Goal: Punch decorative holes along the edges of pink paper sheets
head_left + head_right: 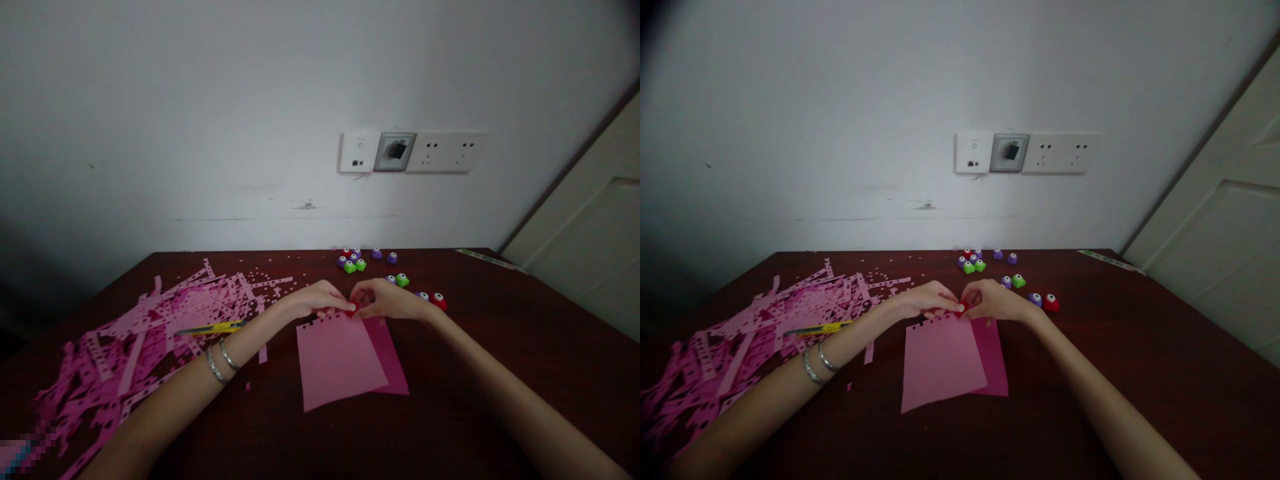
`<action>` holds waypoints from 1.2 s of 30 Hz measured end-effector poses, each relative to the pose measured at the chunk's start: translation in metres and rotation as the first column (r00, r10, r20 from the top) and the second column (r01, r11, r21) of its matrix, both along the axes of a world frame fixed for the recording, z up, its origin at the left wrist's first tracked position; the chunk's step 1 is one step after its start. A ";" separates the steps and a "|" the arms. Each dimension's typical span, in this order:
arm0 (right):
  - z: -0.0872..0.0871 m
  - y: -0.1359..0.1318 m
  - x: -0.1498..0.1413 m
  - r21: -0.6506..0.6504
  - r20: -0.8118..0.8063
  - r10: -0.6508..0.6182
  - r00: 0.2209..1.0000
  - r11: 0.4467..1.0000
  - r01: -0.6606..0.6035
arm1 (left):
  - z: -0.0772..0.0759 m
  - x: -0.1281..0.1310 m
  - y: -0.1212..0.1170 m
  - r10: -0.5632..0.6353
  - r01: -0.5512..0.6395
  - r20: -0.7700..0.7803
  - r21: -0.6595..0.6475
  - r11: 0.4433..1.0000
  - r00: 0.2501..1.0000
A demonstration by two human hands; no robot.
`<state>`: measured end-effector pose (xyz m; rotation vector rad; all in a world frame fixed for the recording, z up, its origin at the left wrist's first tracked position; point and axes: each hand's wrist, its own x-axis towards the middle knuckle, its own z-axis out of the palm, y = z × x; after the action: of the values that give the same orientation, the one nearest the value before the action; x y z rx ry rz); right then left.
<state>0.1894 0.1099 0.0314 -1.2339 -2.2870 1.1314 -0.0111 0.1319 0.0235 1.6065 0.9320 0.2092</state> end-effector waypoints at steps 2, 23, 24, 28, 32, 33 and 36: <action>0.000 0.000 0.001 -0.123 -0.037 0.000 0.999 0.992 -0.005 | -0.001 0.000 0.001 0.007 -0.007 0.021 -0.021 1.000 1.000; -0.010 0.000 0.000 -0.433 -0.131 -0.200 0.971 0.893 0.125 | -0.019 0.001 0.008 0.017 -0.014 0.072 -0.038 0.999 0.997; -0.010 0.000 -0.001 -0.434 -0.131 -0.201 0.971 0.892 0.127 | -0.020 0.002 0.007 0.024 -0.022 0.074 -0.030 0.999 0.997; -0.010 -0.001 -0.002 -0.428 -0.124 -0.208 0.970 0.893 0.136 | -0.019 0.003 0.005 0.046 -0.047 0.082 0.005 0.999 0.996; -0.011 -0.001 -0.003 -0.414 -0.136 -0.219 0.966 0.899 0.146 | -0.017 0.004 0.002 0.036 -0.040 0.080 0.050 0.998 0.996; -0.011 -0.001 -0.003 -0.413 -0.137 -0.223 0.965 0.899 0.149 | -0.017 0.004 0.001 0.038 -0.043 0.077 0.059 0.997 0.996; -0.013 0.000 -0.003 -0.414 -0.146 -0.230 0.962 0.898 0.152 | -0.020 0.005 0.000 0.047 -0.053 0.078 0.075 0.996 0.996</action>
<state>0.1867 0.1100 0.0189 -1.3850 -1.7996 1.6168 -0.0057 0.1319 0.0039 1.6358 0.9159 0.3424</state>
